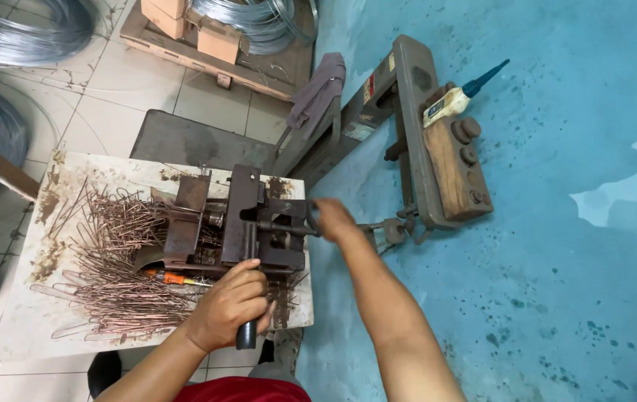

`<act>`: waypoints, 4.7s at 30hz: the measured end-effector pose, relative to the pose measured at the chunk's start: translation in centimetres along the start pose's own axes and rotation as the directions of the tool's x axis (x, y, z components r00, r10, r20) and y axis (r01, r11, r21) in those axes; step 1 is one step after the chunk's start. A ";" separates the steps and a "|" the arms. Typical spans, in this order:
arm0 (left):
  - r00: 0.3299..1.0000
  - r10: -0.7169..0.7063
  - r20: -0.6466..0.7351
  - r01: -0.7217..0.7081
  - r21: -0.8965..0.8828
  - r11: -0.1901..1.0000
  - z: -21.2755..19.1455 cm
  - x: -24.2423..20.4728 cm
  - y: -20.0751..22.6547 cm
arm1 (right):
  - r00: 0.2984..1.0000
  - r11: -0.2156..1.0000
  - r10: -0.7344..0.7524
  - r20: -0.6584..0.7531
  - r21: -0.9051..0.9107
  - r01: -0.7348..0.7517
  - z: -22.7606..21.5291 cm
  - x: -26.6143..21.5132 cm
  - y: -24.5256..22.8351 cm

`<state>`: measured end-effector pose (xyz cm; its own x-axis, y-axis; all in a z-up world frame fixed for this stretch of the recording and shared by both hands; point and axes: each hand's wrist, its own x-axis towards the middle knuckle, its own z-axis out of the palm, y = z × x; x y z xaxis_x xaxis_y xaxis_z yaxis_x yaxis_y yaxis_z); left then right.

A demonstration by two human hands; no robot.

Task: Operating a manual machine to bend or cut small wire pieces.

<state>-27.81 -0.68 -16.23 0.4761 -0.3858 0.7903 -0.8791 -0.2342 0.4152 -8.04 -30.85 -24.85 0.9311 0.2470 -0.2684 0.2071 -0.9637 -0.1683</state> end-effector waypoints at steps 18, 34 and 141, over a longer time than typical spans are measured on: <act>1.000 -0.006 -0.015 0.005 -0.066 0.998 0.1 -0.4 -0.4 | 0.986 0.992 -0.122 -0.117 0.016 0.125 -17.1 -4.3 -1.5; 1.000 0.019 -0.003 -0.019 -0.043 0.999 0.5 -1.0 -0.9 | 0.780 0.968 -0.247 0.575 0.111 0.225 -21.2 -18.5 -7.2; 0.526 -0.748 -0.404 0.820 0.475 0.320 -5.0 -22.7 -7.5 | 0.950 0.919 -0.304 0.066 0.282 0.274 10.2 -10.0 -27.1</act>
<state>-32.13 14.31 -35.04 0.8983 0.3325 0.2873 0.1206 -0.8153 0.5664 -26.01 -6.11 -27.32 0.8020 0.5344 -0.2667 0.3613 -0.7897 -0.4958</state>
